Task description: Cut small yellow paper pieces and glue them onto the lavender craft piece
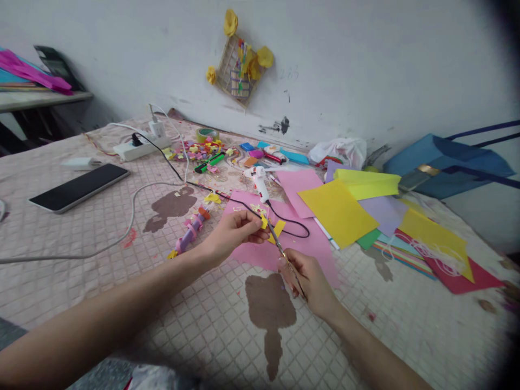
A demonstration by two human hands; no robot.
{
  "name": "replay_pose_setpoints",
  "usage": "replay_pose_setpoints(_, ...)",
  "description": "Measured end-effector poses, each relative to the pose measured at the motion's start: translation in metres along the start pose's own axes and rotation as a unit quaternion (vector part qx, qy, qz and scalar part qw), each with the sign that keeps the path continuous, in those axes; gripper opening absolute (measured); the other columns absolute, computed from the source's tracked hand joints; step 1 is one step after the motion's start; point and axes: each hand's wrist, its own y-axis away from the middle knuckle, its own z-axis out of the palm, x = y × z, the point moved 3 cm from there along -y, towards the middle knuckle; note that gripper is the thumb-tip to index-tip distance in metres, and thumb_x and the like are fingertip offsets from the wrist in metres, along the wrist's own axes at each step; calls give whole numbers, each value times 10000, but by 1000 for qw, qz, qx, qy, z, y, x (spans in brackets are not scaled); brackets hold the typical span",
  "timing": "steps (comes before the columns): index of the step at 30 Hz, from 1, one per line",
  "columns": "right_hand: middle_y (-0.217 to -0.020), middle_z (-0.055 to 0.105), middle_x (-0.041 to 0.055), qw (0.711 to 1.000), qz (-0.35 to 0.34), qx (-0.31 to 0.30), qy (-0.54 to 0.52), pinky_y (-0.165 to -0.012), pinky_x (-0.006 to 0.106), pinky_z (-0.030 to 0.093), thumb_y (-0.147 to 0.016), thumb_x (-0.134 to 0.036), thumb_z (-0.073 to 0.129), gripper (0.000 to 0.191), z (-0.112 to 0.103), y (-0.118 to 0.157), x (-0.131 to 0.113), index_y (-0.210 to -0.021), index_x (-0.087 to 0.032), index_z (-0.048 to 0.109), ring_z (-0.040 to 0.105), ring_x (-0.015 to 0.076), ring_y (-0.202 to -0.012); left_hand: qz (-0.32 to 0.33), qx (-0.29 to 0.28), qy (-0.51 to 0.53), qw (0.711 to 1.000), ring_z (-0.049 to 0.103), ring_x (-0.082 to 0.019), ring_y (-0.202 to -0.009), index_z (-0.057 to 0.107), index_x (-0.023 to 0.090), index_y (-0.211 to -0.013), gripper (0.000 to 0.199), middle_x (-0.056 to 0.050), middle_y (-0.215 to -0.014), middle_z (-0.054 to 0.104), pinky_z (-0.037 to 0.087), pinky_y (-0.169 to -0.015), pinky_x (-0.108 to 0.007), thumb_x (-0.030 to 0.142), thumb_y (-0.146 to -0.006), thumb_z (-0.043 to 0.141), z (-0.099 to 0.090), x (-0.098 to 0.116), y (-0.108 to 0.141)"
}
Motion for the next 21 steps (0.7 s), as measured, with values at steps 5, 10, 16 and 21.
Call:
replay_pose_setpoints(5, -434, 395, -70, 1000, 4, 3, 7, -387, 212, 268, -849, -501, 470, 379, 0, 0, -1, -619, -205, 407, 376, 87, -385, -1, 7, 2, 1000, 629, -116, -664, 532, 120, -750, 183, -51, -728, 666, 478, -706, -281, 263, -769, 644, 1, 1, 0)
replay_pose_setpoints(10, -439, 393, -71, 1000, 4, 1, 6, -383, 209, 264, -852, -489, 474, 377, 0, 0, 0, -614, -207, 395, 370, 84, -384, -3, 23, 5, 1000, 629, -116, -653, 534, 119, -741, 185, -46, -718, 664, 483, -704, -280, 255, -754, 658, 1, 3, 0)
replay_pose_setpoints(16, -434, 387, -76, 1000, 18, 2, -22, -371, 201, 259, -835, -514, 488, 383, 1, -1, 0, -630, -196, 431, 352, 75, -370, -2, 22, 7, 1000, 630, -114, -656, 534, 118, -742, 192, -49, -731, 667, 484, -701, -272, 261, -753, 661, 1, 3, 0)
replay_pose_setpoints(21, -415, 358, -89, 996, 37, 18, -77, -359, 196, 256, -827, -542, 480, 394, -2, -4, 5, -663, -184, 463, 329, 67, -341, -3, 6, 4, 1000, 627, -112, -674, 538, 117, -744, 184, -57, -779, 670, 477, -707, -272, 258, -761, 655, 2, 2, 1)
